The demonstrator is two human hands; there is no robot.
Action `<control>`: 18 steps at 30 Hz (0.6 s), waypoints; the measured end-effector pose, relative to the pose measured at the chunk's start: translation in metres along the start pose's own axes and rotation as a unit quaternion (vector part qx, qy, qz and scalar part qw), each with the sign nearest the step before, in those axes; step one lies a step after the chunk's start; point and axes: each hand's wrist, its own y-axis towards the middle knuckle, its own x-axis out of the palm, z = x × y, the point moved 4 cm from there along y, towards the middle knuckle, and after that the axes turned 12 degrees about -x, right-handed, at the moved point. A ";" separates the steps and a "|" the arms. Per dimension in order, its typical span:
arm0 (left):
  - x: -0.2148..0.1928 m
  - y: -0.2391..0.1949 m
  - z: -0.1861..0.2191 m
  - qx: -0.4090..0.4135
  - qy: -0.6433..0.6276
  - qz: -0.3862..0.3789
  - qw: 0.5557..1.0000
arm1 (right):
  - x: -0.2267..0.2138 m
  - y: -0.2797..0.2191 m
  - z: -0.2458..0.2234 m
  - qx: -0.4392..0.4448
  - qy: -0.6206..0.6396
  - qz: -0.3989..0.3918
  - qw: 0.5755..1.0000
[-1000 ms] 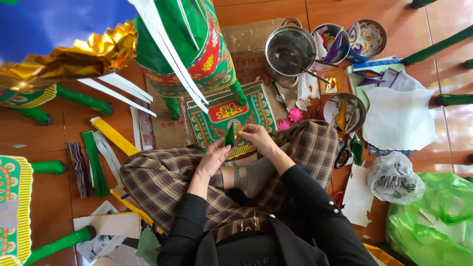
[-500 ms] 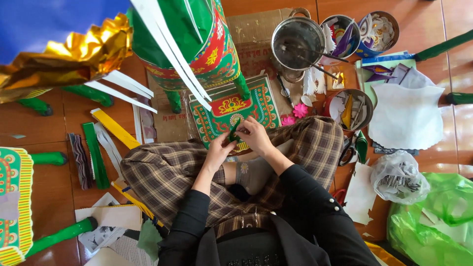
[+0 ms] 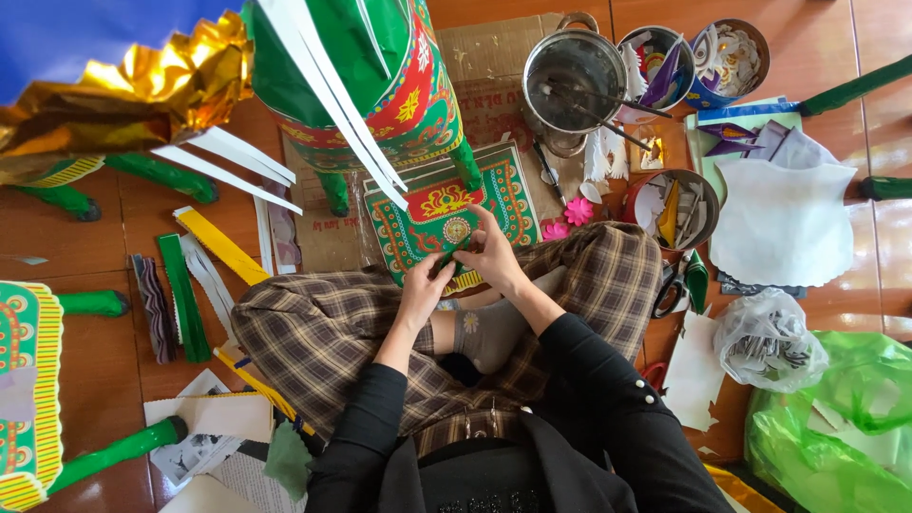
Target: The person sits on the floor and decorates a green papier-mâché figure by applying white paper to the face, painting details with a brush, and attaching green and pink paper decorations to the head and base.
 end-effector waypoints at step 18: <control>0.002 -0.003 0.009 -0.016 0.088 0.066 0.994 | -0.001 0.000 0.023 0.036 0.038 0.002 0.999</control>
